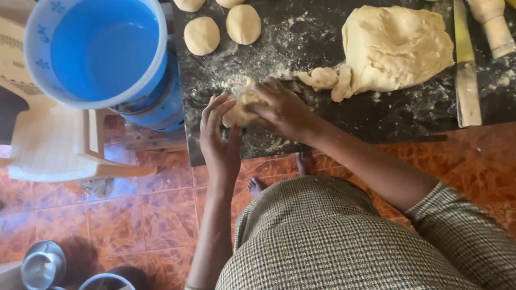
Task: Shaping pieces of dough into uniform balls on a floured surface using hands and a knife.
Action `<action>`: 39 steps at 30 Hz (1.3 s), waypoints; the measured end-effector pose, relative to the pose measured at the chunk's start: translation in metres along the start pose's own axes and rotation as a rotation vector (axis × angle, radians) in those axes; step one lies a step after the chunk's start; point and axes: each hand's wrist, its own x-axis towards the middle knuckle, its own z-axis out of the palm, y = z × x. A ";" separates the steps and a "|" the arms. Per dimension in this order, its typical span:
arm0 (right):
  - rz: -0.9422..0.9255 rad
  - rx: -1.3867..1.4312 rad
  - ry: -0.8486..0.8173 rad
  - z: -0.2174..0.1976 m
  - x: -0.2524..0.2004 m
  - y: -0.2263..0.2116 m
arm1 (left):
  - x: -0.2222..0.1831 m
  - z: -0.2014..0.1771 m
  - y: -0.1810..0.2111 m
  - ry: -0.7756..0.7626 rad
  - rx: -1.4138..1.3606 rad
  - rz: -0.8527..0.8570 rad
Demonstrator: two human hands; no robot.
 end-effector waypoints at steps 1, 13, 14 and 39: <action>0.026 0.117 -0.010 -0.020 0.000 -0.006 | 0.000 -0.005 0.001 0.045 0.002 0.005; 0.332 0.329 0.218 -0.070 -0.015 -0.016 | 0.006 0.028 0.021 -0.093 -0.927 -0.511; 0.257 0.318 0.159 -0.071 -0.010 -0.026 | 0.011 0.040 0.014 0.029 -1.085 -0.668; 0.395 0.859 0.085 -0.081 -0.001 -0.026 | 0.008 0.068 0.023 0.383 -1.080 -0.647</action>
